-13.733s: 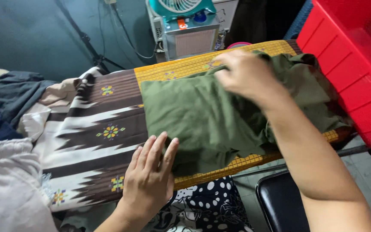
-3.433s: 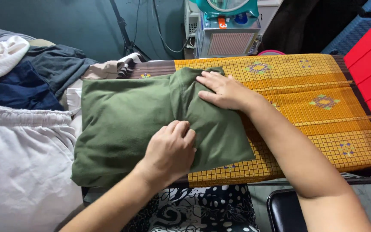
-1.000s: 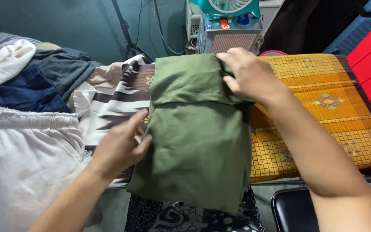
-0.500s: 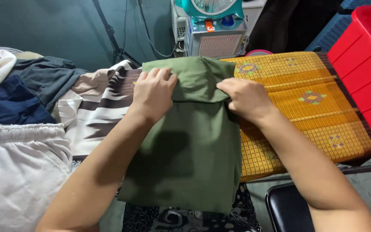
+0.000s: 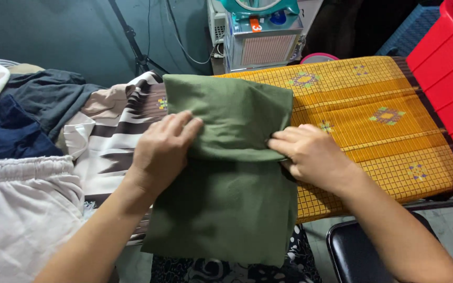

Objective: Folding various garments like shirts and dresses on a flat surface and placing them in a basket.

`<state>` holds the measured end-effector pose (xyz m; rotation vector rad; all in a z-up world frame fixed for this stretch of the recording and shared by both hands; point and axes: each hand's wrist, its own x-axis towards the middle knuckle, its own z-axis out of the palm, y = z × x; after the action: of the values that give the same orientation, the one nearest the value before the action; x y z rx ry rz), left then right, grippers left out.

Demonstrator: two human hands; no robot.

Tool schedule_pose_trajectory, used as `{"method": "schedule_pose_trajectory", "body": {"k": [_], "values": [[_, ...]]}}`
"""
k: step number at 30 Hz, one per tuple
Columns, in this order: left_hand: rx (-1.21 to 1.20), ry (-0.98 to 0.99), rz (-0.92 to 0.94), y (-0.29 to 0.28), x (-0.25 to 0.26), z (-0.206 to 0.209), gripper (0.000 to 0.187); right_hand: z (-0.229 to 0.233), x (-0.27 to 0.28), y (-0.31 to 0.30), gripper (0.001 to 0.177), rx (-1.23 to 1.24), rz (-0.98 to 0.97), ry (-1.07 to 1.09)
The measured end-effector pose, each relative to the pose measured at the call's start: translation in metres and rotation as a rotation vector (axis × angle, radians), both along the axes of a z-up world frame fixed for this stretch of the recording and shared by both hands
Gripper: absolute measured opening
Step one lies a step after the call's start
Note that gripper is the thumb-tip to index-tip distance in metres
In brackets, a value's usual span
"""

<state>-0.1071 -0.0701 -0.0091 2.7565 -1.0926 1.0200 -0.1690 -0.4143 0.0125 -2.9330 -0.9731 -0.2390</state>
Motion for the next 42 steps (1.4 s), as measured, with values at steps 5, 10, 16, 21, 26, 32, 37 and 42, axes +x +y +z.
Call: {"method": "schedule_pose_trajectory", "body": {"k": [5,10,16,21,26,32,37,42], "values": [[-0.027,-0.066,0.122,0.027,0.001,0.007,0.039,0.032,0.007,-0.011,0.036,0.175,0.011,-0.125],[-0.21,0.255,0.147,0.025,-0.004,0.065,0.053,0.074,0.009,-0.008,0.04,0.359,-0.046,-0.046],[-0.251,0.43,0.163,0.01,0.033,0.069,0.043,0.067,0.042,0.015,0.063,0.211,-0.249,0.09],[-0.181,0.68,0.227,0.005,0.036,0.065,0.045,0.025,0.046,0.058,0.103,-0.134,-0.06,-0.33],[-0.298,0.551,0.068,0.004,0.046,0.075,0.037,0.036,0.099,0.058,0.051,0.146,-0.09,-0.294],[-0.348,-0.027,-0.114,-0.034,0.014,0.106,0.058,0.075,0.121,0.053,0.037,0.368,-0.197,0.03],[0.018,-0.094,0.035,-0.059,-0.003,0.071,0.099,0.071,0.123,0.053,0.031,0.403,-0.13,0.015],[0.104,-0.141,0.074,-0.046,0.009,0.046,0.083,0.071,0.1,0.062,0.048,0.116,-0.201,0.27]]}}
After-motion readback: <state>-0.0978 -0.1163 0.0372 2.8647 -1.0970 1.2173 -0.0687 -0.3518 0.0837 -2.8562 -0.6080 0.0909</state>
